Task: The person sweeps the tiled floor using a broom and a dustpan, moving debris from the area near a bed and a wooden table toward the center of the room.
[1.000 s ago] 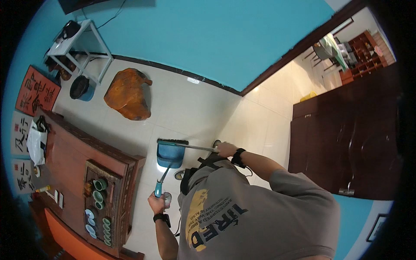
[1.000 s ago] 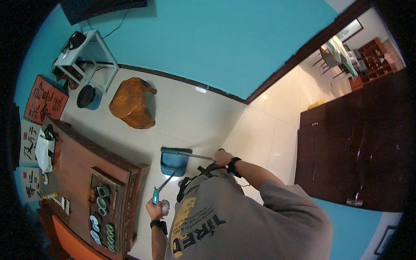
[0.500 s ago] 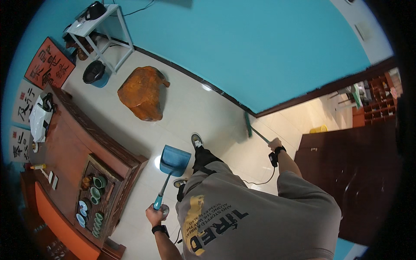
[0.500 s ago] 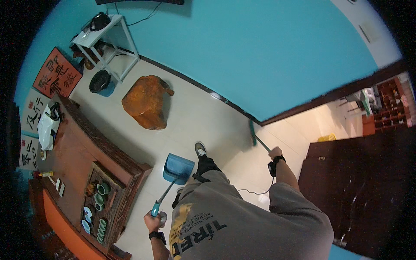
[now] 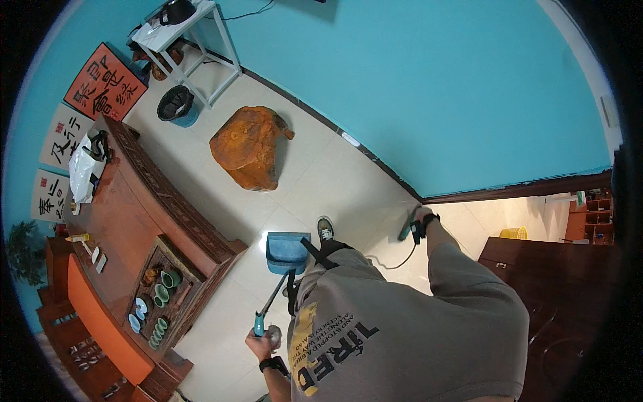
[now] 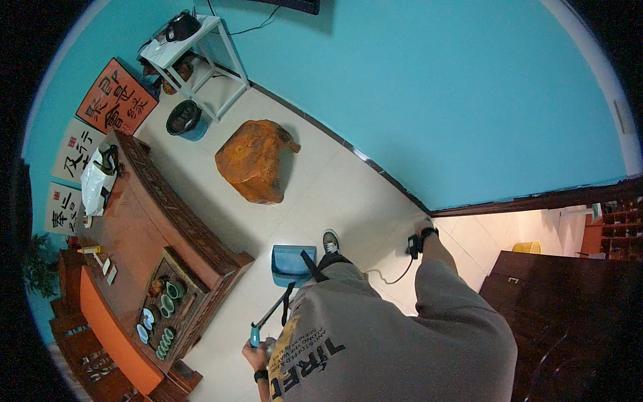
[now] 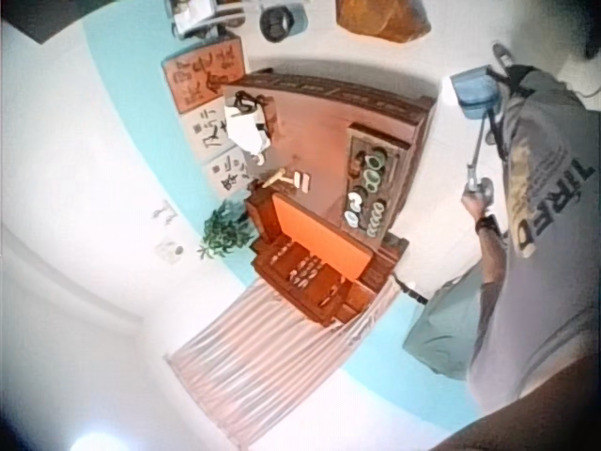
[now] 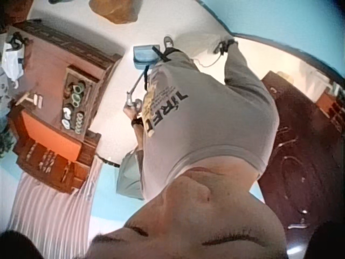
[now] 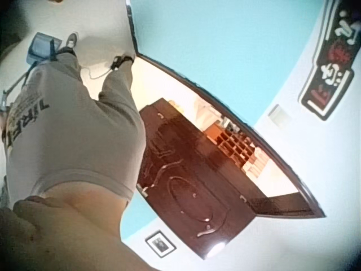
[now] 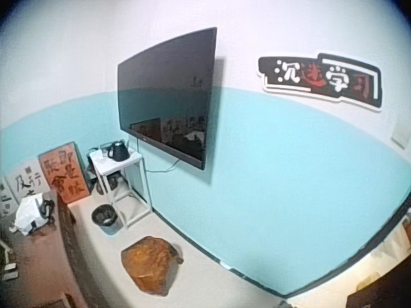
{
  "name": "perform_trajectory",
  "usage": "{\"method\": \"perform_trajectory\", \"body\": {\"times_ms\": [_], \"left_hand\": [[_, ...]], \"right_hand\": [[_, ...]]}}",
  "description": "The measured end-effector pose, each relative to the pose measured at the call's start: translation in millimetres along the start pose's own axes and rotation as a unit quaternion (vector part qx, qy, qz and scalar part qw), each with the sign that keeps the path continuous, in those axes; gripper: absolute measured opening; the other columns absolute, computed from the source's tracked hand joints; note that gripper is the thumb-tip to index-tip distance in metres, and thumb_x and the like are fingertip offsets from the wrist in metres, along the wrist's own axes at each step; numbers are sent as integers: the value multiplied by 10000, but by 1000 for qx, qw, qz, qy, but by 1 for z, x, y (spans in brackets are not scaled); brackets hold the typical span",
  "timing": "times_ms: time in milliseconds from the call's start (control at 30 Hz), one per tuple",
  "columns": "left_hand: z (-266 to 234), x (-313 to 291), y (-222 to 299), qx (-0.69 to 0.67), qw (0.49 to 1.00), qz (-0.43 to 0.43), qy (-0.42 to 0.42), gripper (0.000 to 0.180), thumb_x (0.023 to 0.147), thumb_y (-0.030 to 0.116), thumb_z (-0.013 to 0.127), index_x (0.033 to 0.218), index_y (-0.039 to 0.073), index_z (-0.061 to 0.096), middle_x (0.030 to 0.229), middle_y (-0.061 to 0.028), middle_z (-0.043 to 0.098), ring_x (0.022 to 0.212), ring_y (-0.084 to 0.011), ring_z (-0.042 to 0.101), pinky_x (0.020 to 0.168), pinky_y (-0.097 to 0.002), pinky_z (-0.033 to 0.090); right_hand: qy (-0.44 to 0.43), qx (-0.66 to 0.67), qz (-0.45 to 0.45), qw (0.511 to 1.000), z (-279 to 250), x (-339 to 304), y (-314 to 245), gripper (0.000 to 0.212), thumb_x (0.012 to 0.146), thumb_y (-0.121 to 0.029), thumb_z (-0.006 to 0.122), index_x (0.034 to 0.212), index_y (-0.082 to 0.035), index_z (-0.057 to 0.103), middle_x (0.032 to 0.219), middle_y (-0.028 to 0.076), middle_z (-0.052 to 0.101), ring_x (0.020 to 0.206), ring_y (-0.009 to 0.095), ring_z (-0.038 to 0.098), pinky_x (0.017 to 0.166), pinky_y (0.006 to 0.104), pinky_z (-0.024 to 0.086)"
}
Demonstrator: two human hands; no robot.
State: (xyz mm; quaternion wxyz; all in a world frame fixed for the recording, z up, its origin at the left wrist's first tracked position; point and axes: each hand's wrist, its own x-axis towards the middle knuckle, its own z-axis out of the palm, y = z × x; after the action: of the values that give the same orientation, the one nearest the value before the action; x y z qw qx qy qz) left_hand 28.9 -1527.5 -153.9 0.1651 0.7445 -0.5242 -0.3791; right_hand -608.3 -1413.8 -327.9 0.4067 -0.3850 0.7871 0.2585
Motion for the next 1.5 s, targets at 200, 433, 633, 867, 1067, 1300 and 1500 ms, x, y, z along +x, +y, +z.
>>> {"method": "perform_trajectory", "body": {"times_ms": [200, 433, 633, 867, 1067, 1300, 1500], "left_hand": [[5, -8, -27, 17, 999, -26, -10, 91, 558, 27, 562, 590, -31, 501, 502, -37, 483, 466, -100, 392, 447, -278, 367], [-5, -7, -41, 3, 1000, -16, -24, 117, 582, 36, 619, 614, -35, 531, 517, -52, 513, 469, -116, 429, 462, -291, 386], [-9, -5, -60, 40, 999, 11, -13, 143, 569, 57, 627, 601, -32, 519, 484, -111, 496, 434, -171, 428, 457, -317, 384], [-10, -11, -52, 42, 999, -1, -1, 133, 570, 72, 616, 612, -26, 538, 492, -113, 509, 430, -177, 451, 460, -312, 395], [-11, -17, -43, -26, 997, -69, -14, 99, 598, 40, 595, 626, -42, 546, 537, -75, 548, 478, -140, 500, 487, -288, 422], [-4, -11, -58, 6, 998, -55, -18, 81, 613, 15, 570, 656, -51, 555, 566, -107, 578, 495, -169, 542, 509, -297, 443], [-6, -5, -68, 23, 998, -65, -2, 139, 575, 75, 626, 679, -14, 601, 595, -148, 591, 545, -257, 581, 559, -339, 457]], "right_hand": [[29, -181, -62, 981, -55, 55, -55, 177, 779, -227, 507, 682, -122, 611, 735, 53, 584, 695, 218, 523, 598, 361, 440], [51, -148, -38, 987, -131, 14, -124, 123, 777, -158, 530, 759, -115, 644, 785, 68, 603, 749, 223, 559, 607, 332, 465], [136, -224, -69, 963, -138, 2, -159, 152, 775, -156, 542, 683, -70, 628, 646, 72, 561, 610, 217, 522, 525, 319, 425], [143, -136, -72, 978, -122, -31, -214, 183, 821, -113, 472, 800, 26, 590, 764, 128, 560, 658, 225, 520, 601, 346, 451], [201, 22, -129, 971, -89, -96, -271, 186, 799, -120, 461, 771, 14, 589, 719, 191, 592, 608, 297, 588, 549, 389, 494], [108, -82, -299, 945, -75, -162, -304, 150, 703, -85, 499, 753, 18, 595, 707, 197, 594, 640, 333, 587, 539, 428, 465], [88, -127, -377, 913, -80, -127, -272, 150, 670, -105, 525, 728, 15, 593, 709, 200, 587, 652, 352, 578, 579, 430, 467]]}}
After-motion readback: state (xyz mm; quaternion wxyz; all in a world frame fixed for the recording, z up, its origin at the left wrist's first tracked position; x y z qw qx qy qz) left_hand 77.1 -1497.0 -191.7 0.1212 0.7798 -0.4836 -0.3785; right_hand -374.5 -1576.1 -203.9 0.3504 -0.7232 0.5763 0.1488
